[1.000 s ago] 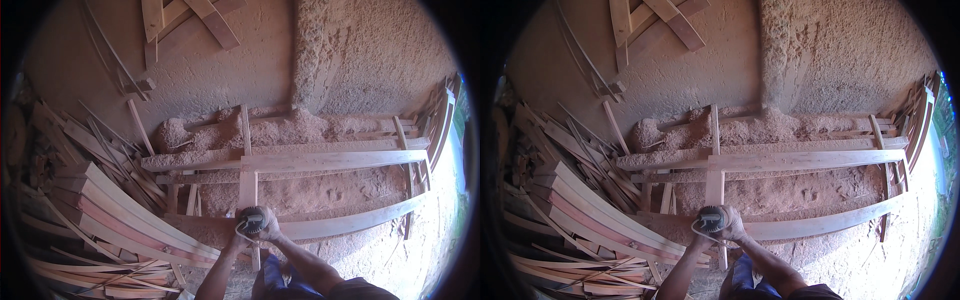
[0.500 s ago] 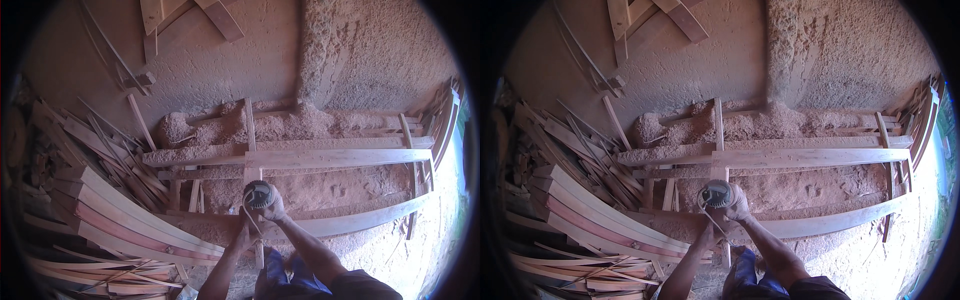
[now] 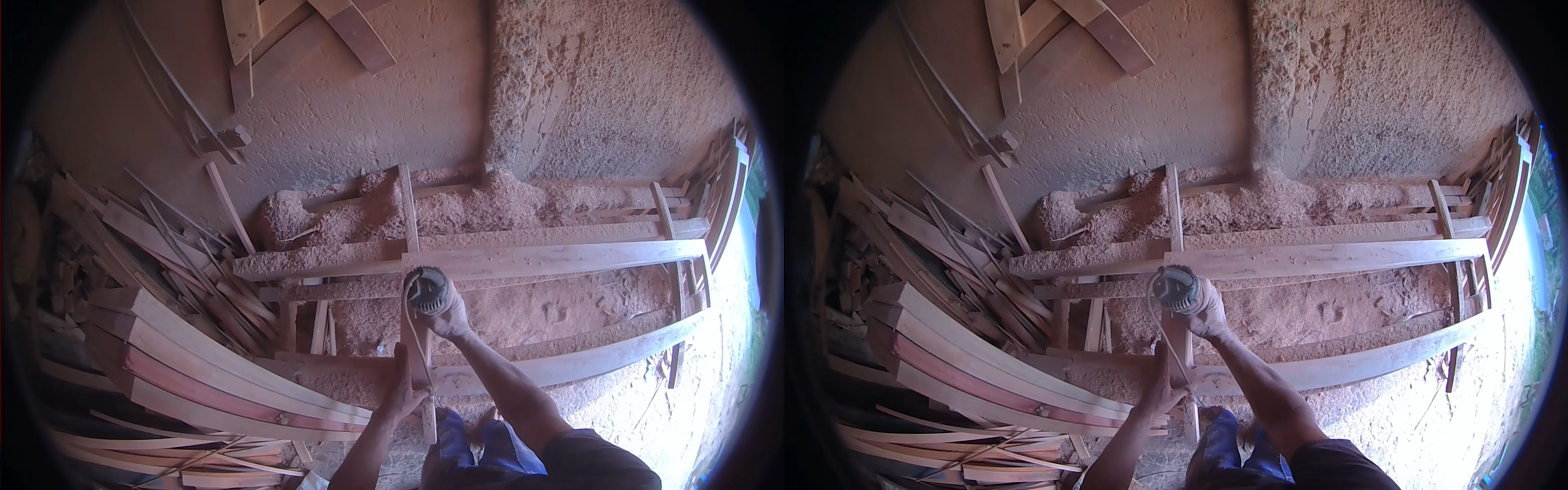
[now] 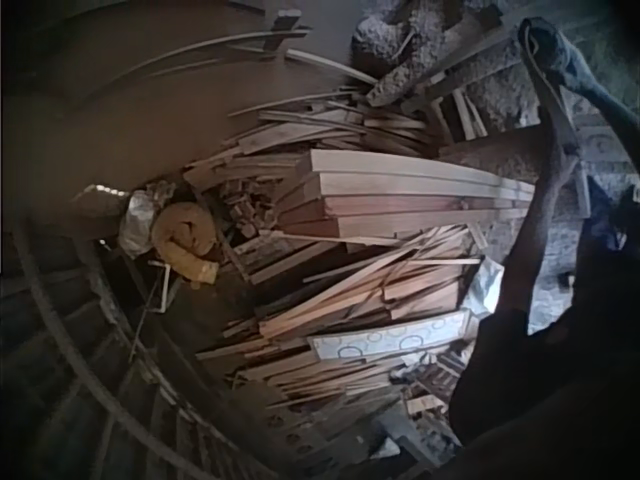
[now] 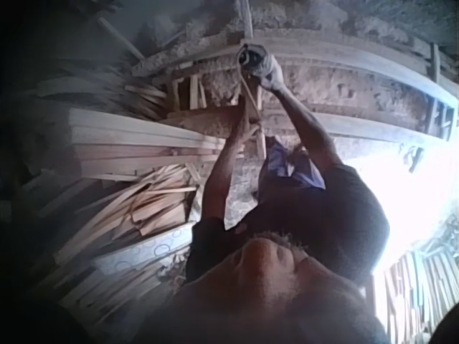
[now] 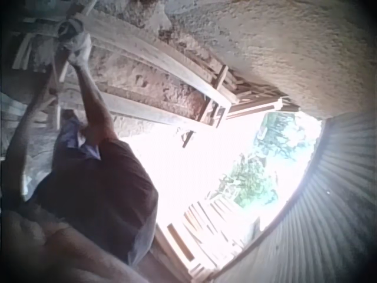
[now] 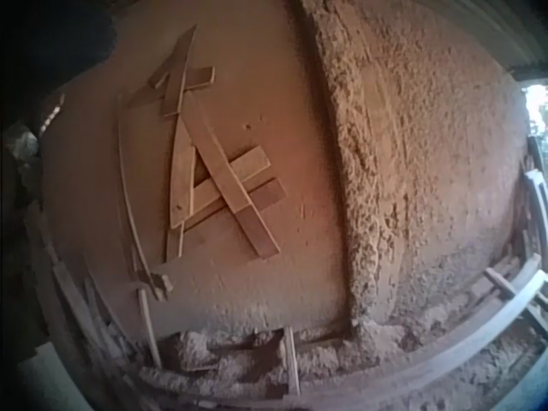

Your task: The person uses a handheld power router to shape the edges of a wooden frame and then stacks wooden frames.

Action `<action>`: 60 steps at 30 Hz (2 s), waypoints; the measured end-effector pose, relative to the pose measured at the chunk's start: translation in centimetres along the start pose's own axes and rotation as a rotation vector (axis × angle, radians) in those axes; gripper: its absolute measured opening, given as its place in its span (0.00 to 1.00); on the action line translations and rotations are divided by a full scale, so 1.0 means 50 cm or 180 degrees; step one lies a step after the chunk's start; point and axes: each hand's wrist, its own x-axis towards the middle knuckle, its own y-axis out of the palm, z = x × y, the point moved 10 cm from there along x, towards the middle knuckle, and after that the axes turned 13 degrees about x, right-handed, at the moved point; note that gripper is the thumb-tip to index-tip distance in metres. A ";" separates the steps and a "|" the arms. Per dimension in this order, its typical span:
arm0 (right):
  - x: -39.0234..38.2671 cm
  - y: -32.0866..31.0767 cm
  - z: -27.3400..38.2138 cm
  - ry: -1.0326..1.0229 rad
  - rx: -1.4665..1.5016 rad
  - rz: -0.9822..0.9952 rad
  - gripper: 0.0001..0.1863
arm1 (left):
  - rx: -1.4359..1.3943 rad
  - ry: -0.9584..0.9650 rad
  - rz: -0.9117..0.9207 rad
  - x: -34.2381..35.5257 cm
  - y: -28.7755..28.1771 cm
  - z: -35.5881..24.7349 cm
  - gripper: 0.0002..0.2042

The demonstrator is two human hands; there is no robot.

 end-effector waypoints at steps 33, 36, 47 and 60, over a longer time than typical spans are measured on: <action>0.047 -0.042 -0.049 0.0066 -0.1016 -0.1395 0.39 | 0.0416 0.0032 0.0274 0.007 -0.010 -0.012 0.64; 0.046 -0.058 -0.052 0.0014 -0.1144 -0.1439 0.39 | 0.0417 -0.0057 0.0408 0.009 -0.005 -0.015 0.63; 0.005 -0.236 0.045 0.0144 -0.1219 -0.2313 0.38 | 0.0062 0.0098 0.0082 0.011 -0.005 -0.019 0.63; 0.024 -0.177 -0.024 -0.0121 -0.0202 -0.1798 0.37 | -0.0118 0.0186 -0.0058 0.021 0.009 -0.002 0.62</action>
